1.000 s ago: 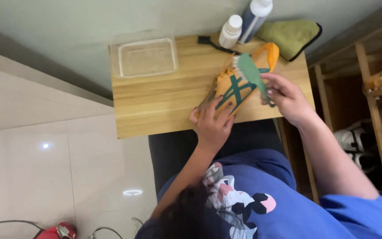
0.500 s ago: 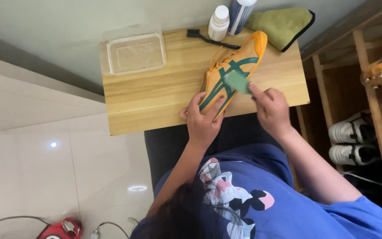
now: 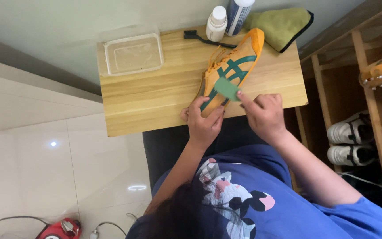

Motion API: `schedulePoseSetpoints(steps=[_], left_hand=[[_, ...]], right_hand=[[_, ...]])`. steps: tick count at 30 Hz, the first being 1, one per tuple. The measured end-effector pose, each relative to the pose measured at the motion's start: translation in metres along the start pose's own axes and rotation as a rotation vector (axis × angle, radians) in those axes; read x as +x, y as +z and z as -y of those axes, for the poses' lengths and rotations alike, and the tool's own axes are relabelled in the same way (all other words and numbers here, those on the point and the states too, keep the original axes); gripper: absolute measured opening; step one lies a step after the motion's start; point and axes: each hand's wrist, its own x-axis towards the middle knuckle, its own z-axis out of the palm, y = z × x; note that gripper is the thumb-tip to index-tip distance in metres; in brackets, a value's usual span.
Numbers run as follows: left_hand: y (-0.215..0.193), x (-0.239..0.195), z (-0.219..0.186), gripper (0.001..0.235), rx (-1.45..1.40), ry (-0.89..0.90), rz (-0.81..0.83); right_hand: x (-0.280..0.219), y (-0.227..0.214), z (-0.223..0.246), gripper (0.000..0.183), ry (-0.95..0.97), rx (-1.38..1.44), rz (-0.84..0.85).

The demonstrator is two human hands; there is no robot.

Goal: The person scrubs the upper surface of an orange and green sneaker using a green brush. They repeatedly dip the brush into a clear plastic container of liquid and continue scrubbing the shoe's side and toe area.

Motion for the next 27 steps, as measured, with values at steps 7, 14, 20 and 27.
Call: schedulePoseSetpoints(steps=[7, 14, 20, 27], left_hand=[[0.000, 0.003, -0.002, 0.014, 0.031, 0.005, 0.005], [0.001, -0.001, 0.002, 0.013, 0.022, -0.012, 0.028], [0.002, 0.001, 0.003, 0.013, 0.004, -0.028, 0.019], [-0.004, 0.001, 0.004, 0.013, 0.003, -0.105, 0.098]], right_hand=[[0.018, -0.009, -0.021, 0.023, -0.079, -0.087, -0.065], [0.023, 0.004, -0.032, 0.016, -0.112, -0.150, -0.076], [0.021, 0.002, -0.013, 0.016, -0.093, -0.063, 0.009], [0.020, -0.002, 0.017, 0.021, -0.090, -0.023, -0.010]])
